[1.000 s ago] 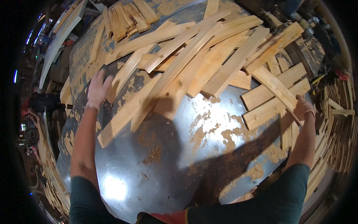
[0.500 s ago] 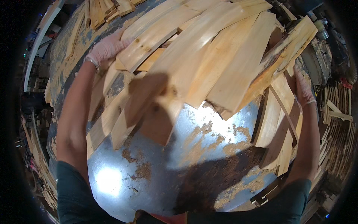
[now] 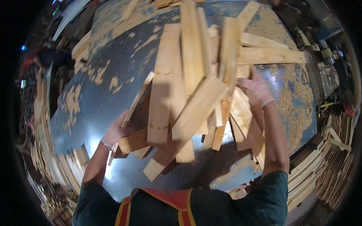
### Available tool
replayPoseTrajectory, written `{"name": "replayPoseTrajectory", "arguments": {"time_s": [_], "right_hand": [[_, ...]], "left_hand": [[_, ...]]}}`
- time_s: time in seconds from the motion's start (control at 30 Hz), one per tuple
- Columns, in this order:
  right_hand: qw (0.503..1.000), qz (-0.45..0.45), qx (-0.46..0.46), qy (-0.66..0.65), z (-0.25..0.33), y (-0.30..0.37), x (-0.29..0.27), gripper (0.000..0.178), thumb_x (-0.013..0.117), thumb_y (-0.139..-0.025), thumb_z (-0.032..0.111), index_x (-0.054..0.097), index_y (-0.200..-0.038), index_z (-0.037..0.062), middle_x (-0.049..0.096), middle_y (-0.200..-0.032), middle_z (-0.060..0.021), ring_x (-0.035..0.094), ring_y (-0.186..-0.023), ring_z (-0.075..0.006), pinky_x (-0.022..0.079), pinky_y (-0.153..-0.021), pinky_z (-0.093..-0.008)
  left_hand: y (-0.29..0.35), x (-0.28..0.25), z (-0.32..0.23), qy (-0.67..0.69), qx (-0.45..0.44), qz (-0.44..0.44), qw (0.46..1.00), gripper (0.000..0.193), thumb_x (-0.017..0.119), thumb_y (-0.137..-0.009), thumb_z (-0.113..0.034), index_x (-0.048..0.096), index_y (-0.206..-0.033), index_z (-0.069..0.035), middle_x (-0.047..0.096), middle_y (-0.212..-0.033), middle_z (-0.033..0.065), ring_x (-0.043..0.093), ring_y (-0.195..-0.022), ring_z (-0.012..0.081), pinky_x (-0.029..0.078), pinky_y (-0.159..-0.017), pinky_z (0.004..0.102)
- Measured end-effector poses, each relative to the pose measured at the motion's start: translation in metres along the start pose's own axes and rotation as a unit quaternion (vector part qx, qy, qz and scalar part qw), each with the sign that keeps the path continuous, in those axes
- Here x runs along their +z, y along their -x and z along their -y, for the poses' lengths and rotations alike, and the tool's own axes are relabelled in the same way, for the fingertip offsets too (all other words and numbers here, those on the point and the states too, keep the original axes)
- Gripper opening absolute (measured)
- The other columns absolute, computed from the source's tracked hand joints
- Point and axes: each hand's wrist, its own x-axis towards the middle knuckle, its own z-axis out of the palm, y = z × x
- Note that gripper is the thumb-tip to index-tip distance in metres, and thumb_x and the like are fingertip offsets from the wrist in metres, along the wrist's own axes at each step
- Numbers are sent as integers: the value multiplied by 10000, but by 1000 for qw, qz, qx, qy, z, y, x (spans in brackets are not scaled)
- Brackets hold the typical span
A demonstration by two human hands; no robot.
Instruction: The person picks up thin wooden planks from a pile on a metal table and stacks them neatly. The person handles the wood by hand, aligning the pieces into a growing stack on the left side of the workspace.
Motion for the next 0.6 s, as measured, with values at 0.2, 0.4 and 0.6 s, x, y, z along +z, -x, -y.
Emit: {"name": "replayPoseTrajectory", "arguments": {"time_s": [0.2,0.4,0.6], "right_hand": [[961,146,-14,236,-42,-1,204,826,788,-890,256,429,-1599,30,631,-1450,-201,608,-1326,-287,483,-1104,-375],[895,137,-213,367,-13,150,351,684,723,-889,392,591,-1450,23,598,-1464,-269,544,-1386,-412,433,-1165,-418],[787,51,-115,604,-76,329,390,963,861,-769,366,387,-1574,132,536,-1460,-251,587,-1290,-462,502,-1080,-499]], "left_hand": [[148,37,161,326,4,-91,941,721,745,-894,-85,501,-1572,-91,688,-1187,65,651,-1083,182,524,-982,328],[212,49,308,519,-27,-178,836,569,649,-908,-59,551,-1468,-94,638,-950,55,626,-816,211,552,-746,363],[293,32,405,162,-163,-307,923,586,647,-874,-187,556,-1449,-123,654,-1191,137,649,-1020,342,552,-826,487]]}}
